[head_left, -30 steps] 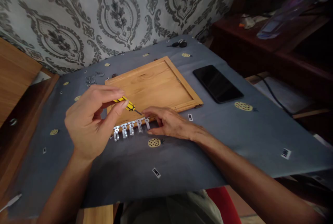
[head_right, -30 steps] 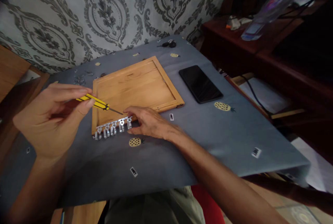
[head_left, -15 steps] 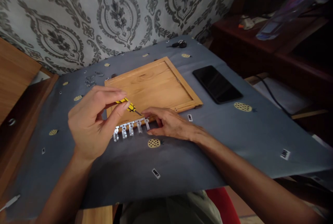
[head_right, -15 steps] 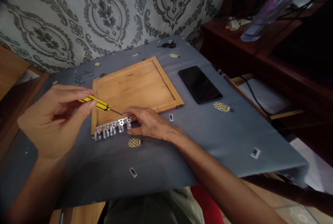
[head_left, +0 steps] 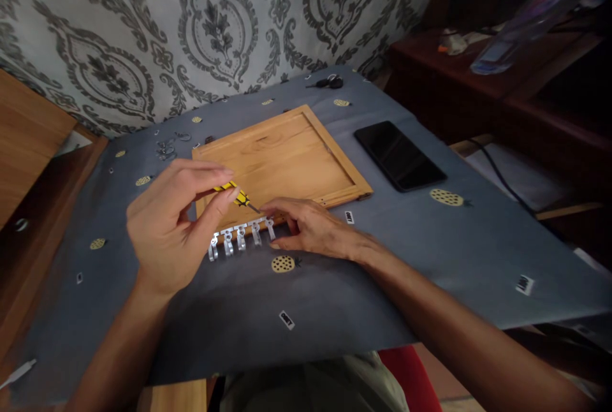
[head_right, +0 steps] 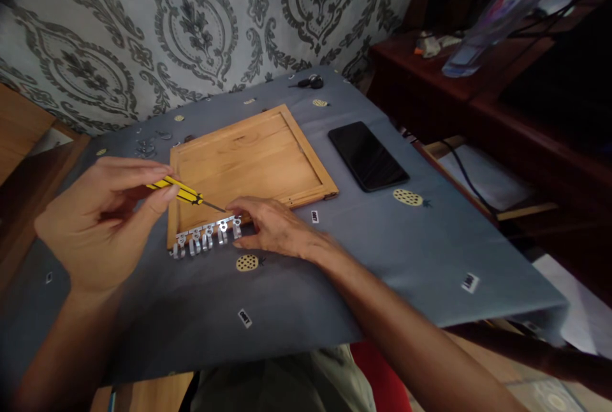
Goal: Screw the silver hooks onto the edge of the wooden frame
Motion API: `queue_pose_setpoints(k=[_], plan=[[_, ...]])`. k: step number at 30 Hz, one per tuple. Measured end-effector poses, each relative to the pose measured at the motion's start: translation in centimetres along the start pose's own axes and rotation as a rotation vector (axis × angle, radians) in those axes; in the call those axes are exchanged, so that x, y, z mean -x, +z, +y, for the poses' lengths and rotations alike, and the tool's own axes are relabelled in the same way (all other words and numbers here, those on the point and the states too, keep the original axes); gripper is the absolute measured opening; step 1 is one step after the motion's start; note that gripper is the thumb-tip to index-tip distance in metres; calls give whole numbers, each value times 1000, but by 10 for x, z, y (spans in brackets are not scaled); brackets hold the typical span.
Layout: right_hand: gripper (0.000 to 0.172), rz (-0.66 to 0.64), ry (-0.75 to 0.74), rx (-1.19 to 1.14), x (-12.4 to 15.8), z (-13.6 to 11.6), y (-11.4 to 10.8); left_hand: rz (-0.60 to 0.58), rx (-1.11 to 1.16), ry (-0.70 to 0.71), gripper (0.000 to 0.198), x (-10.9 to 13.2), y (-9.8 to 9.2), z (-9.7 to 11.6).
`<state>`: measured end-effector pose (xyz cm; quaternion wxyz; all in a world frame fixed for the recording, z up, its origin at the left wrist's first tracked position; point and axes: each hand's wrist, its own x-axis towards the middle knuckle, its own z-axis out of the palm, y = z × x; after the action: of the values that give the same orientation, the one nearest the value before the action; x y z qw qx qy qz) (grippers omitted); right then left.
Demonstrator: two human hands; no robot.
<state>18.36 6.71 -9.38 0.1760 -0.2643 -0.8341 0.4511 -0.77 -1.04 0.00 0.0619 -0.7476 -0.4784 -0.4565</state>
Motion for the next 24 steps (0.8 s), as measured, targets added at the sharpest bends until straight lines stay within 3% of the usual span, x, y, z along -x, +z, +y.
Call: queue_pose_setpoints(k=[9,16,20,24], plan=[[55,89,-19,-212,3,7,1,22,-45,-72,13,-1,8,-18],[40,365,9,-412,5,11,0,101,166,-337,11,7,28,-56],[36,450,20,-414,4,13,-4,36,210,-421,12,15,36,-84],[37,466,49,-410,4,15,-5,-172,111,-326,10,22,34,-110]])
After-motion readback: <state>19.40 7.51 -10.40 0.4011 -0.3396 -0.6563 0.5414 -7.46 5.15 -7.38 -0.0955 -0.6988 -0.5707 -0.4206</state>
